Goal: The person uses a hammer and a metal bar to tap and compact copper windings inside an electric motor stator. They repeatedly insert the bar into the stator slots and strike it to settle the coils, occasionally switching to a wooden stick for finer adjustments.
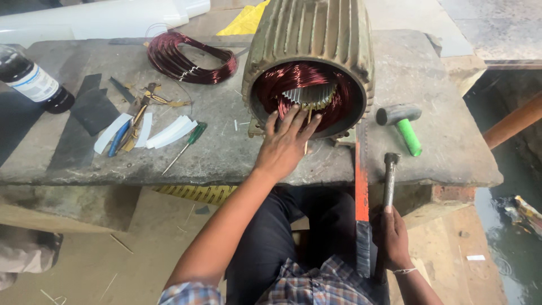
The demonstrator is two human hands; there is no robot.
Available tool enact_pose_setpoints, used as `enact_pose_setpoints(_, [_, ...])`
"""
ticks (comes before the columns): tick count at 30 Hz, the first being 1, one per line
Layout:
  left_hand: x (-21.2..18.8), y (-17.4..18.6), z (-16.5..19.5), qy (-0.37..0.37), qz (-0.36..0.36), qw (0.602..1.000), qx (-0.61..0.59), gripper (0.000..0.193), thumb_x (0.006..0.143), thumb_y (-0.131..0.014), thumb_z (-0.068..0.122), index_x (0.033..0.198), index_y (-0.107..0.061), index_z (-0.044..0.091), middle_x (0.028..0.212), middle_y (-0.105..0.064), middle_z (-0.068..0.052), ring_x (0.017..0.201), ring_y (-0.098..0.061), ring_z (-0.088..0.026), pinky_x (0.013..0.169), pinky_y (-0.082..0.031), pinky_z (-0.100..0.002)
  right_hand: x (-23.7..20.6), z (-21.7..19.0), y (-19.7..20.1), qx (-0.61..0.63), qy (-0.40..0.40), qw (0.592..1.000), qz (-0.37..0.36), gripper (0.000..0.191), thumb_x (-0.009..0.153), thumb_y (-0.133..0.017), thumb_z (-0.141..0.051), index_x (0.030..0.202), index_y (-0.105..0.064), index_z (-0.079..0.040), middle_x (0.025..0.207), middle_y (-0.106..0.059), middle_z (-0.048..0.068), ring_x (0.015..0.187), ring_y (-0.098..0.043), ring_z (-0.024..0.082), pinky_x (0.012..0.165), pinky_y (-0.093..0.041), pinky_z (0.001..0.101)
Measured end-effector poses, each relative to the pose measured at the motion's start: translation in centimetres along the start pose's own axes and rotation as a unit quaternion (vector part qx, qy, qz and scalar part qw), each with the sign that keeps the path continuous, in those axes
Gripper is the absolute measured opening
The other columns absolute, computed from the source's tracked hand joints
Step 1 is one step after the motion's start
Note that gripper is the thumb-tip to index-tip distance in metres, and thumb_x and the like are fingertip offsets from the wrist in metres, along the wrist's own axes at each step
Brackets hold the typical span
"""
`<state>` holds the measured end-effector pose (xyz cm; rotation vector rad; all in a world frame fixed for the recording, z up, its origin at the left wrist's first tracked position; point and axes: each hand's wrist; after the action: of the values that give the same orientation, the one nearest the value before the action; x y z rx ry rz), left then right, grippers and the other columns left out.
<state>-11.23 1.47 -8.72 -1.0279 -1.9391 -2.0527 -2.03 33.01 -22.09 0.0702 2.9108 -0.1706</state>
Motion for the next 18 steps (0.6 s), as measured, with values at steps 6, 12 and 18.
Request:
enact_pose_setpoints(6, [-1.8,0.0,1.5,-0.003,0.026,0.998,-0.051,0.052,0.108,-0.047,0.031,0.153,-0.044,0.005,0.153,-0.053,-0.018,0.141,-0.049,-0.034,0.119,-0.03,-0.058,0.0,0.3,0.1,-0.008,0.013,1.0,0.002,0.037,0.109,-0.04,-0.041,0.1,-0.056,-0.008,0.064,-0.04,-0.004,0.048,-0.033,0.006,0.04,-0.026,0.0245])
enact_pose_setpoints(12, [-10.4,4.0,7.6,0.031,0.046,0.99,-0.128,0.054,0.105,-0.058,0.03,0.15,-0.044,0.005,0.152,-0.052,-0.02,0.132,-0.056,-0.037,0.11,-0.041,-0.053,-0.2,-0.3,-0.3,-0.019,0.018,1.0,-0.004,0.039,0.11,-0.038,-0.039,0.097,-0.055,-0.006,0.065,-0.044,-0.003,0.049,-0.036,0.007,0.041,-0.029,0.0247])
enact_pose_setpoints(18, [-12.8,5.6,9.7,0.049,0.061,0.984,-0.161,0.055,0.104,-0.061,0.028,0.151,-0.045,0.006,0.154,-0.052,-0.018,0.134,-0.058,-0.034,0.111,-0.041,-0.051,-0.4,-0.7,-0.7,-0.017,0.01,1.0,0.008,0.038,0.11,-0.038,-0.039,0.095,-0.054,-0.007,0.065,-0.043,-0.002,0.049,-0.034,0.007,0.04,-0.027,0.0249])
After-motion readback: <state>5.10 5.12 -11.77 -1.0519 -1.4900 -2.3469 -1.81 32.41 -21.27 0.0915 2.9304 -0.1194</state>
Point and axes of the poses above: each hand's wrist, its own x-axis towards the middle knuckle, its own y-axis out of the back of the hand, z = x × y
